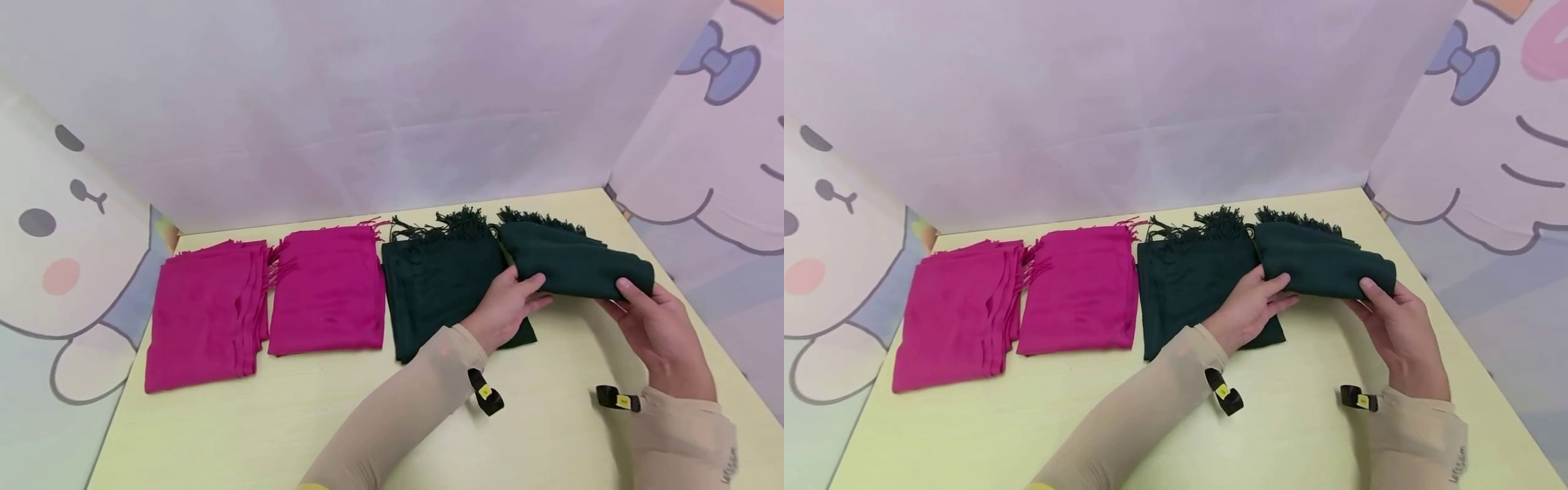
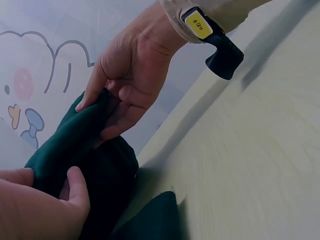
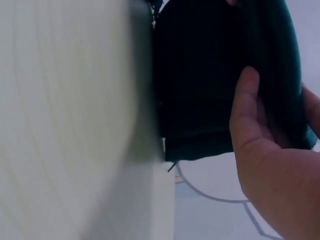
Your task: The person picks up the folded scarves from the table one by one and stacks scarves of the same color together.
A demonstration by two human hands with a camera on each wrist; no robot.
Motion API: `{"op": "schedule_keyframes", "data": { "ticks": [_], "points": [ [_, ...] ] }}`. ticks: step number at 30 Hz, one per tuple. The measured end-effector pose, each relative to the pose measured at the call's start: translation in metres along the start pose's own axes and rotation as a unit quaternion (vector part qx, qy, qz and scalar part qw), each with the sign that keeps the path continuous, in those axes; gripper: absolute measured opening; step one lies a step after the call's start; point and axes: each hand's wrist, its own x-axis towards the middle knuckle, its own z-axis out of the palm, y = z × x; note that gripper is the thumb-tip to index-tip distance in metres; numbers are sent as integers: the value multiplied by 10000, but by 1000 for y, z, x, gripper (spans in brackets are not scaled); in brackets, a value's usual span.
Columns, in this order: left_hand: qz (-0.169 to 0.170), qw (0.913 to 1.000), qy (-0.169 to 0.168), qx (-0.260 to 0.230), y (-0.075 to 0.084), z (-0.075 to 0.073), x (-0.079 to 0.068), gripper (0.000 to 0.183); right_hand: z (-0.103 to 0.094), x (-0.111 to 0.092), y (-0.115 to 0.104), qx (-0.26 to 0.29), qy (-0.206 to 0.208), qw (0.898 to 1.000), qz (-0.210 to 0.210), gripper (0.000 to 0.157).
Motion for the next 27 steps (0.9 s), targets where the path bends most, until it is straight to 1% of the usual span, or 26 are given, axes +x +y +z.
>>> {"op": "schedule_keyframes", "data": {
  "ticks": [3,4,8,11,15,17,21,25,27],
  "points": [
    [271,9984,-244,443,8,0,-3,30,9,2,0,22,40,9996,-282,39],
    [371,9970,-278,626,10,0,-4,29,12,3,0,37,44,9992,-387,39],
    [808,9879,-379,1265,19,-1,-9,26,23,4,2,-117,187,9962,-841,35],
    [1185,9750,-460,1822,26,-2,-14,24,32,5,3,-142,298,9933,-1108,34],
    [1663,9521,-610,2493,37,-4,-18,24,45,7,2,-166,333,9901,-1352,34],
    [1817,9443,-683,2659,43,-5,-20,24,52,9,1,-210,333,9888,-1440,35],
    [2033,9346,-701,2833,54,-8,-25,23,64,11,1,-307,305,9872,-1538,37],
    [2193,9274,-654,2958,67,-13,-30,20,75,17,3,-456,205,9857,-1611,37],
    [2255,9259,-616,2968,73,-16,-32,19,81,22,5,-503,172,9854,-1617,37]
  ]
}}
